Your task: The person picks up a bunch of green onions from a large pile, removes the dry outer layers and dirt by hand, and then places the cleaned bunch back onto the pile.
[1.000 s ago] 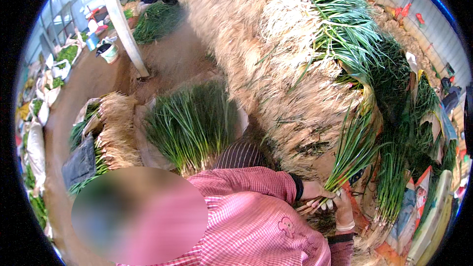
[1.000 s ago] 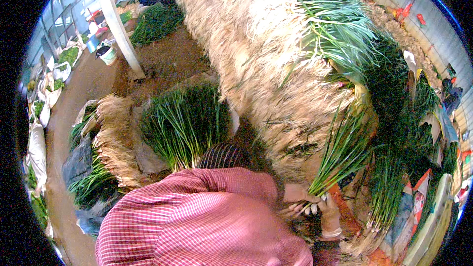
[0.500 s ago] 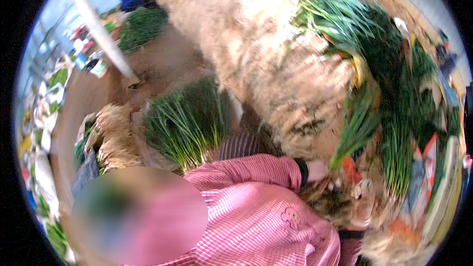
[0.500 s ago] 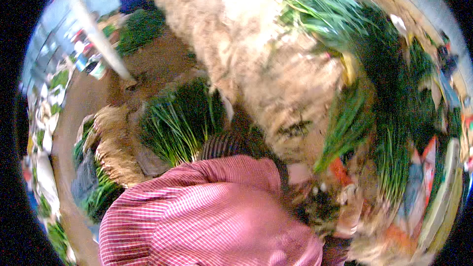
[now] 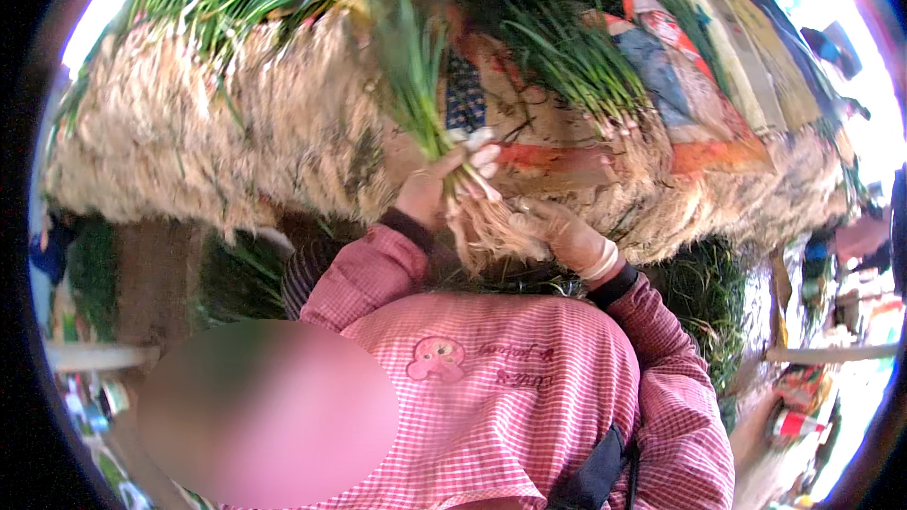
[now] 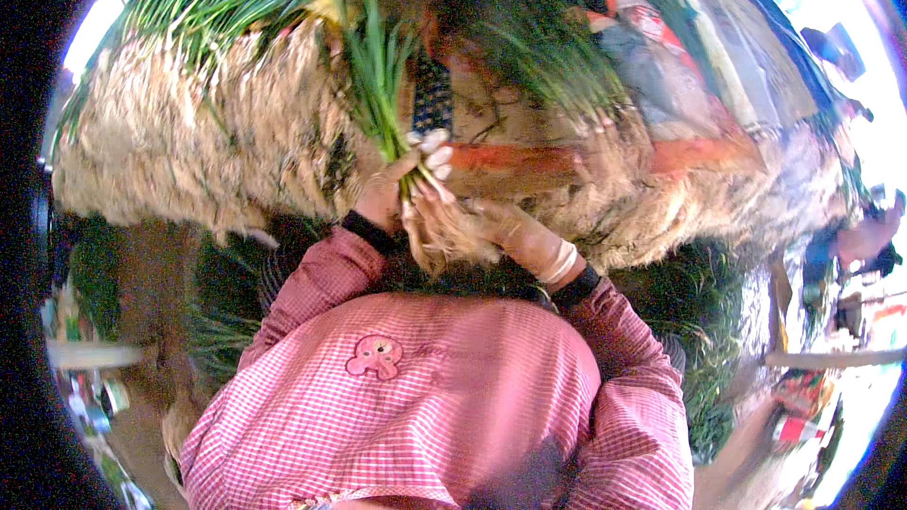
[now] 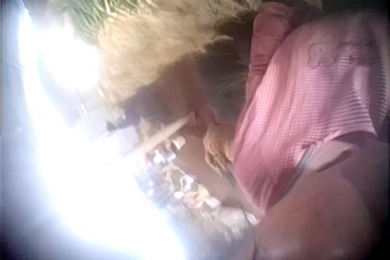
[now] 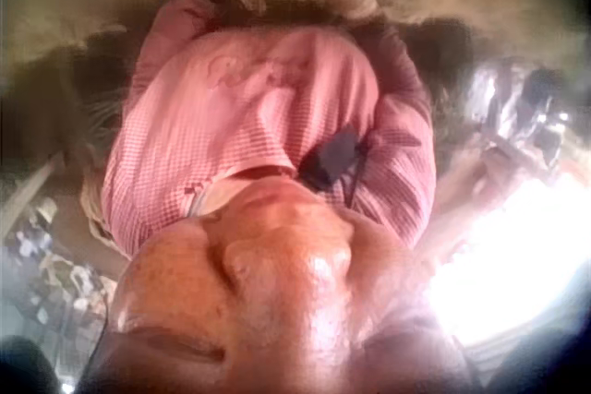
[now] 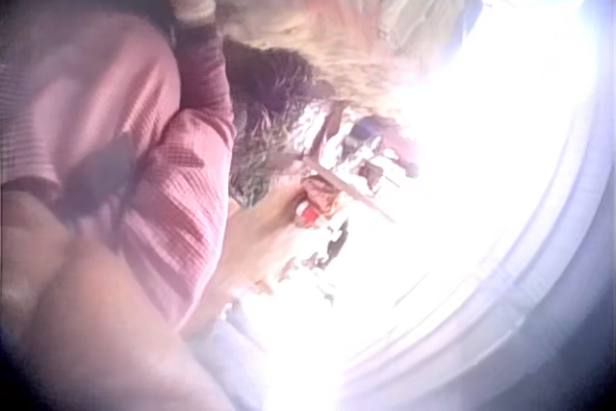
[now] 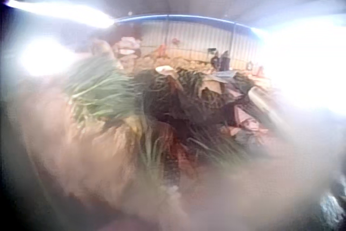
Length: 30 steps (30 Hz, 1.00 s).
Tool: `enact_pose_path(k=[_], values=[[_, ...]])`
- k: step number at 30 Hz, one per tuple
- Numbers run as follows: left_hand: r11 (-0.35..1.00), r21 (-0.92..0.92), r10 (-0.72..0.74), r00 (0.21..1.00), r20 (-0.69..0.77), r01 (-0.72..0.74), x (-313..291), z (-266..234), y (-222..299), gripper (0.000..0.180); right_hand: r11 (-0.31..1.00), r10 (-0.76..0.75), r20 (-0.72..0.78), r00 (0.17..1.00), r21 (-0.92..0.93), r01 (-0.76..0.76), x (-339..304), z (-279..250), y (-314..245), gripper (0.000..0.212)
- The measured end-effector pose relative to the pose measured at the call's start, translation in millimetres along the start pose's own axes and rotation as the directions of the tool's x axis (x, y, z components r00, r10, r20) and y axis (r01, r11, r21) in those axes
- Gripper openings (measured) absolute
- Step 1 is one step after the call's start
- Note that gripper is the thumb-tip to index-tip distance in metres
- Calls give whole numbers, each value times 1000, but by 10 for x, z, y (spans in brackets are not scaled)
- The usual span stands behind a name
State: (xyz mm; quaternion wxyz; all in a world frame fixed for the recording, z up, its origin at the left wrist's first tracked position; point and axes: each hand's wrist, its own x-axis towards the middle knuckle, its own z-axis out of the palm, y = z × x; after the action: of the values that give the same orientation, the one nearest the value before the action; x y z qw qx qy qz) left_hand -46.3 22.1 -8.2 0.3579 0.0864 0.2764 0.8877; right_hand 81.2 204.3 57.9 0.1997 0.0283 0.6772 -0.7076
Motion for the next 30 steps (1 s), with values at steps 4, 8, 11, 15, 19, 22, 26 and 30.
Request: enact_pose_path(k=[4, 8, 11, 15, 19, 22, 26, 30], values=[[992, 105, 89, 978, -186, -71, -42, -291, -43, 29, 986, -69, -465, 883, 101, 131, -515, -464, -39, 28], [970, 110, 231, 962, -146, -217, -199, -8, 87, 34, 929, -252, -603, 757, -369, 16, -607, -1211, -214, 52], [908, 340, 305, 942, -138, -244, -296, 112, 221, 41, 670, -400, -601, 692, -707, -227, -248, -1873, -309, 73], [905, 356, 312, 932, -181, -234, -299, 54, 286, 36, 335, -407, -649, 643, -760, -556, 357, -2593, -332, 101], [896, 385, 327, 916, -232, -222, -332, -27, 325, 37, 33, -154, -736, 659, -671, -741, 786, -2275, -345, 114], [916, 361, 272, 932, -239, -174, -330, -68, 352, 39, -52, -224, -657, 719, -729, -683, 835, -1788, -316, 103], [944, 240, 279, 935, -219, -226, -268, -36, 314, 39, 495, -364, -507, 781, -816, -299, 875, -2367, -116, 76], [917, 291, 371, 851, -372, -273, -457, -86, 360, 38, 856, -516, -443, 733, -294, 425, 509, -2257, -1085, 47]])
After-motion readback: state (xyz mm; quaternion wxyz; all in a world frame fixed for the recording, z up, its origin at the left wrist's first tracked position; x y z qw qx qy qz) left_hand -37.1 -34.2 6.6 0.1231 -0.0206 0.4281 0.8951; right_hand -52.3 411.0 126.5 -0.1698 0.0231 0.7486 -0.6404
